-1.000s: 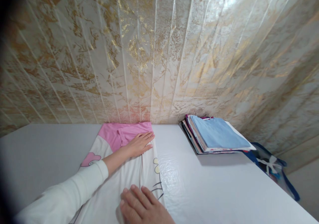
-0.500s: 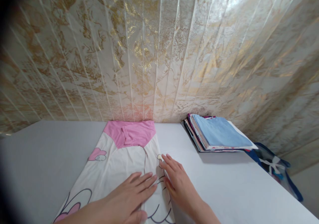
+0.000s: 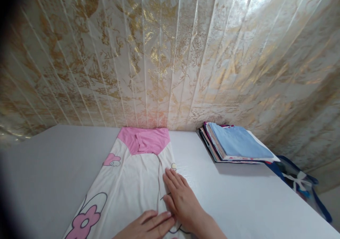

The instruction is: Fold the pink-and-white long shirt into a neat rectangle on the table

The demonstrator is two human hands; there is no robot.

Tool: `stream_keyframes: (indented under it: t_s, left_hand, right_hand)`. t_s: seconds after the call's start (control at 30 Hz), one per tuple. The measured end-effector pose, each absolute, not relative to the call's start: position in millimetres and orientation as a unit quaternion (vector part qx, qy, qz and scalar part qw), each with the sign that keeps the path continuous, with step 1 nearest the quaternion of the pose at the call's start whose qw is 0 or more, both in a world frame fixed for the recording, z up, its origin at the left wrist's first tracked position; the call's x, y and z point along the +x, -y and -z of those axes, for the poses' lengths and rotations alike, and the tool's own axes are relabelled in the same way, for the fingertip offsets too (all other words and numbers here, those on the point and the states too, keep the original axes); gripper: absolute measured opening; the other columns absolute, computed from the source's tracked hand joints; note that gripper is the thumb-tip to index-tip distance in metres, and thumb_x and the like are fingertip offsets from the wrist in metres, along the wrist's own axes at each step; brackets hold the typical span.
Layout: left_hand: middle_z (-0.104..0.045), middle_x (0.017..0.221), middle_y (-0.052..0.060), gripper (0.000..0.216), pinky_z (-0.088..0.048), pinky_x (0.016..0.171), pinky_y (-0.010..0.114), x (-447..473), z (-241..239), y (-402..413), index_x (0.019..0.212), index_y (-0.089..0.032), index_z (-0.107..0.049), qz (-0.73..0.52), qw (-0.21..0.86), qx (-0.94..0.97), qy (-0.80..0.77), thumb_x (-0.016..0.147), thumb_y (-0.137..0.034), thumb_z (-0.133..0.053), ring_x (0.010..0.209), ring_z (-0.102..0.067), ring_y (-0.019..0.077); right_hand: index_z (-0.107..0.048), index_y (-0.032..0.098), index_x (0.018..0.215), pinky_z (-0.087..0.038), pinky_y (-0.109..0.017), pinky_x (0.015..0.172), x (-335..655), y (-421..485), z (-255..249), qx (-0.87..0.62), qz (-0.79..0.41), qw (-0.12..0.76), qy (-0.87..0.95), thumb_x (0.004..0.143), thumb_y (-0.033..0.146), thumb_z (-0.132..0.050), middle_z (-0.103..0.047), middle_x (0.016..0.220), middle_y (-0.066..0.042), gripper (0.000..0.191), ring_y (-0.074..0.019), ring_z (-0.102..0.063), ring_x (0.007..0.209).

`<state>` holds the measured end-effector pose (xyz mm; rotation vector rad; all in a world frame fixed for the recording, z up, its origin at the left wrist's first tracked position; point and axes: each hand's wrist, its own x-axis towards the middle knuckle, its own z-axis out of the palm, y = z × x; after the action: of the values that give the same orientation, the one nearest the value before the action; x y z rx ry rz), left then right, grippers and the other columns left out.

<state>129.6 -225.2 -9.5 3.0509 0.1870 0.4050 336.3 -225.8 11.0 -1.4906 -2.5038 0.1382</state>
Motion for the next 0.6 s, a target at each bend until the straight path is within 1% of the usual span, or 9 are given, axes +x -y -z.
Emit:
stream_keyframes:
  t_s: [0.07, 0.1, 0.17, 0.23, 0.3, 0.33, 0.47, 0.53, 0.6]
  left_hand:
    - [-0.052, 0.139, 0.003, 0.04, -0.04, 0.099, 0.021, 125, 4, 225, 0.143, -0.016, -0.033, -0.138, 0.049, 0.988, -0.045, 0.104, -0.021, -0.027, 0.13, -0.045, 0.0117]
    - [-0.049, 0.142, 0.003, 0.04, -0.039, 0.1, 0.021, 119, 0, 223, 0.143, -0.017, -0.034, -0.139, 0.05, 0.988, -0.042, 0.104, -0.025, -0.03, 0.132, -0.043, 0.0124]
    - [-0.037, 0.15, 0.005, 0.045, -0.037, 0.104, 0.027, 102, -9, 218, 0.144, -0.022, -0.033, -0.14, 0.041, 0.984, -0.101, 0.101, -0.033, -0.038, 0.137, -0.036, 0.0177]
    - [-0.027, 0.154, 0.007, 0.053, -0.034, 0.108, 0.036, 77, -15, 211, 0.149, -0.022, -0.025, -0.14, 0.019, 0.958, -0.248, 0.099, -0.032, -0.04, 0.14, -0.031, 0.0218]
    - [-0.026, 0.154, 0.009, 0.056, -0.033, 0.109, 0.04, 50, -13, 208, 0.151, -0.019, -0.018, -0.148, -0.012, 0.917, -0.37, 0.099, -0.031, -0.037, 0.14, -0.03, 0.0229]
    - [-0.026, 0.154, 0.009, 0.057, -0.034, 0.109, 0.04, 37, -9, 209, 0.151, -0.019, -0.017, -0.151, -0.027, 0.903, -0.402, 0.099, -0.034, -0.036, 0.14, -0.03, 0.0236]
    - [-0.028, 0.154, 0.009, 0.065, -0.035, 0.107, 0.039, 5, 7, 217, 0.152, -0.021, -0.014, -0.143, -0.064, 0.891, -0.426, 0.098, -0.045, -0.04, 0.138, -0.033, 0.0252]
    - [-0.027, 0.154, 0.009, 0.066, -0.034, 0.108, 0.04, 1, 8, 221, 0.152, -0.021, -0.014, -0.133, -0.063, 0.894, -0.423, 0.097, -0.047, -0.04, 0.138, -0.034, 0.025]
    - [-0.027, 0.154, 0.009, 0.065, -0.034, 0.108, 0.04, 2, 4, 224, 0.151, -0.02, -0.015, -0.127, -0.052, 0.897, -0.421, 0.098, -0.048, -0.039, 0.139, -0.032, 0.0247]
  right_hand:
    - [-0.031, 0.018, 0.147, -0.032, -0.047, 0.112, 335, 224, -7, -0.509, -0.041, 0.103, 0.854, 0.093, 0.023, -0.046, -0.027, 0.153, -0.009, 0.056, -0.0244, -0.024, 0.141]
    - [-0.031, 0.019, 0.148, -0.031, -0.047, 0.112, 336, 223, -6, -0.508, -0.036, 0.1, 0.855, 0.094, 0.024, -0.046, -0.027, 0.153, -0.009, 0.056, -0.0247, -0.024, 0.141]
    - [-0.029, 0.019, 0.149, -0.031, -0.049, 0.112, 338, 225, -6, -0.503, -0.024, 0.097, 0.858, 0.096, 0.027, -0.044, -0.025, 0.153, -0.008, 0.055, -0.0254, -0.023, 0.141]
    - [-0.024, 0.019, 0.15, -0.03, -0.05, 0.112, 336, 232, -7, -0.492, -0.015, 0.1, 0.865, 0.097, 0.032, -0.043, -0.023, 0.154, -0.008, 0.058, -0.0268, -0.022, 0.142]
    - [-0.018, 0.018, 0.152, -0.029, -0.05, 0.112, 330, 243, -7, -0.478, -0.013, 0.107, 0.872, 0.097, 0.037, -0.043, -0.019, 0.155, -0.009, 0.063, -0.028, -0.02, 0.142]
    - [-0.014, 0.017, 0.152, -0.029, -0.049, 0.112, 325, 249, -7, -0.468, -0.016, 0.111, 0.876, 0.096, 0.039, -0.043, -0.018, 0.155, -0.01, 0.067, -0.0284, -0.019, 0.142]
    - [-0.002, 0.014, 0.153, -0.031, -0.046, 0.111, 311, 273, -6, -0.435, -0.032, 0.124, 0.891, 0.093, 0.048, -0.047, -0.016, 0.156, -0.014, 0.082, -0.03, -0.019, 0.142]
    - [-0.002, 0.012, 0.152, -0.029, -0.045, 0.112, 309, 283, -11, -0.426, -0.041, 0.13, 0.895, 0.093, 0.049, -0.048, -0.016, 0.156, -0.016, 0.084, -0.03, -0.019, 0.142]
    - [-0.009, 0.011, 0.152, -0.028, -0.043, 0.112, 310, 291, -22, -0.416, -0.052, 0.137, 0.897, 0.094, 0.045, -0.048, -0.02, 0.155, -0.017, 0.078, -0.029, -0.021, 0.142]
